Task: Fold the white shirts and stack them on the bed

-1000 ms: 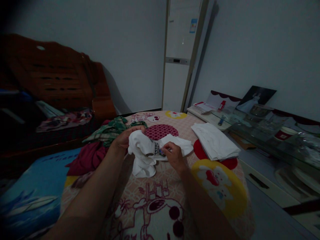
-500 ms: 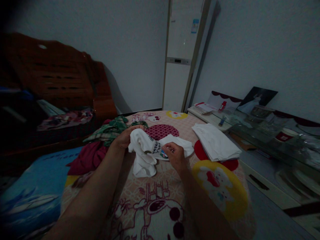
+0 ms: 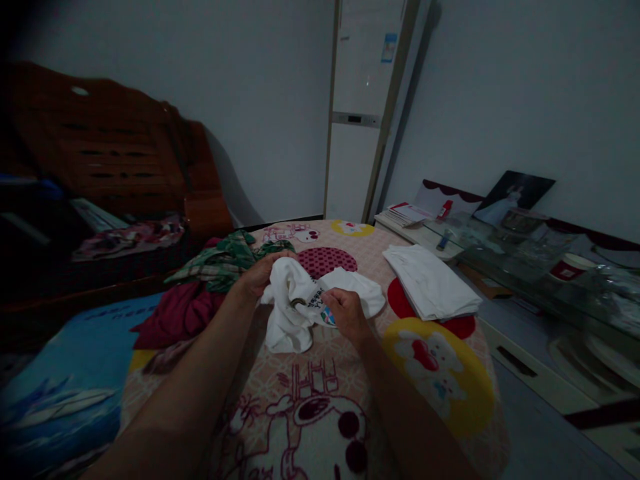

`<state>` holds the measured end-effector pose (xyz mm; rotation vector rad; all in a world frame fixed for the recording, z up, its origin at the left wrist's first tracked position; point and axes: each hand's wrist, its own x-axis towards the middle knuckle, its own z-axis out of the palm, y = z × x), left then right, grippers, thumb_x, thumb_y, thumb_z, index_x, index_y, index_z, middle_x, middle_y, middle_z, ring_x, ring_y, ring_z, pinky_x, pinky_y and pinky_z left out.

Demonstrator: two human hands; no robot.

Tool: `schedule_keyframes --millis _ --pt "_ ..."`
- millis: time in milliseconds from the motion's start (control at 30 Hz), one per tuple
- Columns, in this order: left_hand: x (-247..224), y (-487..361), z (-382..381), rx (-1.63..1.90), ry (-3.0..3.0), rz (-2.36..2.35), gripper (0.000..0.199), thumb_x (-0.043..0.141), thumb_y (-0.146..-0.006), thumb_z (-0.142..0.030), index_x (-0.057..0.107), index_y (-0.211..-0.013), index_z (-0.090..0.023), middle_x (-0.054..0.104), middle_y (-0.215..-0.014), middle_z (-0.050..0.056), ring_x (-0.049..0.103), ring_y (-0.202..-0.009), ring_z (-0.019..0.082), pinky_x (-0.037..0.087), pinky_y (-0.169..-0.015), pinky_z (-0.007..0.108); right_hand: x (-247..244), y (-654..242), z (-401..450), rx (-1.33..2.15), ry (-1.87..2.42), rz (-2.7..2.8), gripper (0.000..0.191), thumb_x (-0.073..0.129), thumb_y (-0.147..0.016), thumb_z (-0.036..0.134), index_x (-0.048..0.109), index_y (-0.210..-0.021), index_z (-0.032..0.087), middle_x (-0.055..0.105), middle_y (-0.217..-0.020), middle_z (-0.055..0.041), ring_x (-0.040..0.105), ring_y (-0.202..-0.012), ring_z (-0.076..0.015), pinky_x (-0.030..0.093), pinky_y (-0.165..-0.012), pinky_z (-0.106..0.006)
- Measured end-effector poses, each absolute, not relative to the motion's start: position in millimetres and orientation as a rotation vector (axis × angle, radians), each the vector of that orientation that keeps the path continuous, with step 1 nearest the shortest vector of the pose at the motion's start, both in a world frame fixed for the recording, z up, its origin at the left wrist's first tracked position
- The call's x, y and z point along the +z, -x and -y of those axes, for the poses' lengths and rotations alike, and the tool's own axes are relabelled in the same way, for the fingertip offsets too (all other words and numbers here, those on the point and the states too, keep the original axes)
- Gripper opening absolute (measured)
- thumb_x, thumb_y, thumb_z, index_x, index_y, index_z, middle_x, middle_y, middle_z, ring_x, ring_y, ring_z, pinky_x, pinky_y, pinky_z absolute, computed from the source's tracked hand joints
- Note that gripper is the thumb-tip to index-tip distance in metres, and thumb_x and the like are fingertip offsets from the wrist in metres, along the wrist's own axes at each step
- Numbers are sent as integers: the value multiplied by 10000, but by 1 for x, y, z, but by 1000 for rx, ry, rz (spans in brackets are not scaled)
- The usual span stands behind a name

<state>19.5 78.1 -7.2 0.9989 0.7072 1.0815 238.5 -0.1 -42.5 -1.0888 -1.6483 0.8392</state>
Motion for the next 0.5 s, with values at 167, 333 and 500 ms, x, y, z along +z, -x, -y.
schedule_keyframes --millis 167,333,500 --pt "-12 -22 -82 1096 -955 -764 186 692 -542 -147 654 -724 -129 662 -601 -9 586 -493 124 470 -498 219 -47 -240 -1 827 1095 1639 415 517 -851 482 429 -562 198 365 -540 44 335 -543 -98 283 -493 -224" --pt "-15 -25 -84 1105 -937 -796 221 701 -521 -130 668 -739 -126 676 -615 -4 597 -505 133 475 -508 226 -53 -241 -4 922 1095 1522 441 531 -836 512 387 -551 208 327 -517 58 287 -507 -88 246 -463 -226" --pt "-16 -26 -84 1102 -992 -776 209 707 -524 -120 682 -732 -129 679 -617 3 595 -516 139 474 -519 237 -54 -240 -5 963 1087 1420 447 566 -806 513 379 -535 211 329 -505 58 286 -496 -86 245 -461 -229"
